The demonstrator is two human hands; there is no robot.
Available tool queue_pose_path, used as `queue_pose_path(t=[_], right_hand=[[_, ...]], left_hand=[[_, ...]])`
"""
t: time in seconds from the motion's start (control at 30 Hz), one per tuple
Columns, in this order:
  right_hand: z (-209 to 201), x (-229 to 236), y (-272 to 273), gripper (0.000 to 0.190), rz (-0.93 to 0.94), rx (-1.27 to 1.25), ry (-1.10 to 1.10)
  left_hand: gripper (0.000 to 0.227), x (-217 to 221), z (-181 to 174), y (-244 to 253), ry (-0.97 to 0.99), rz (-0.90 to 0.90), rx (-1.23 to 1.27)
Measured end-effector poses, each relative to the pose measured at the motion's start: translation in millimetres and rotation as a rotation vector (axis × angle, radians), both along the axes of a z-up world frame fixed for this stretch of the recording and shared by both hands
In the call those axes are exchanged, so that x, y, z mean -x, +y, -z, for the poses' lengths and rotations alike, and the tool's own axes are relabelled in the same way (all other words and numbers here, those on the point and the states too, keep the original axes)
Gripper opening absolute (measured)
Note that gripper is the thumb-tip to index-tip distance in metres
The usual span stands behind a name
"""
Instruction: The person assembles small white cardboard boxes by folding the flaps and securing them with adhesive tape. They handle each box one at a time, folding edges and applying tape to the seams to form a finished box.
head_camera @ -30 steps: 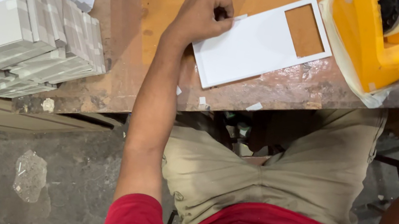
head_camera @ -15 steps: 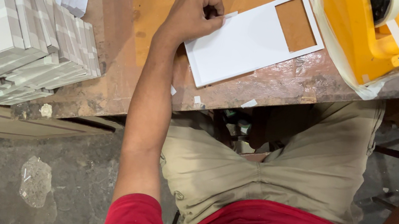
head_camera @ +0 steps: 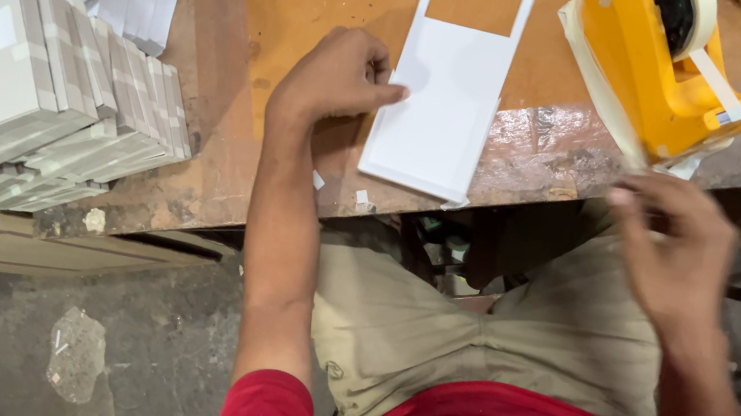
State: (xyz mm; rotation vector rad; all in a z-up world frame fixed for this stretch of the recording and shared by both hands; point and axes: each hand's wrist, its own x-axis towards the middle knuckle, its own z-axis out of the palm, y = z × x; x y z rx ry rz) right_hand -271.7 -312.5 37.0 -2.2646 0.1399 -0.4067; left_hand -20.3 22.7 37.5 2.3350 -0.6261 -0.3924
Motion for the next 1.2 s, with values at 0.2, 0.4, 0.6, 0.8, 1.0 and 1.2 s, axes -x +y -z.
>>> queue_pose_path(t=[0.2, 0.4, 0.6, 0.8, 1.0, 1.2], right_hand=[[1.8, -73.0, 68.0, 0.035, -0.081, -0.025, 0.157], [21.1, -118.0, 104.7, 0.016, 0.031, 0.119, -0.012], [35.0, -128.3, 98.1, 0.011, -0.006, -0.102, -0.256], [45.1, -139.2, 98.2, 0.01, 0.01, -0.096, -0.263], [58.7, -148.4, 93.4, 0.008, -0.03, -0.168, -0.22], [64.7, -151.3, 83.7, 0.007, -0.078, -0.128, -0.174]], left_hand=[[0.038, 4.2, 13.5, -28.8, -0.19, -0.233, 0.017], [0.031, 0.9, 26.1, -32.0, -0.093, -0.365, 0.122], [0.05, -2.3, 24.1, -21.0, 0.31, -0.352, 0.656], [0.059, 7.6, 14.3, -25.2, 0.473, -0.254, 0.714], [0.04, 14.8, 22.1, -34.8, 0.082, -0.151, 0.539], [0.035, 13.2, 24.8, -35.6, 0.114, -0.178, 0.559]])
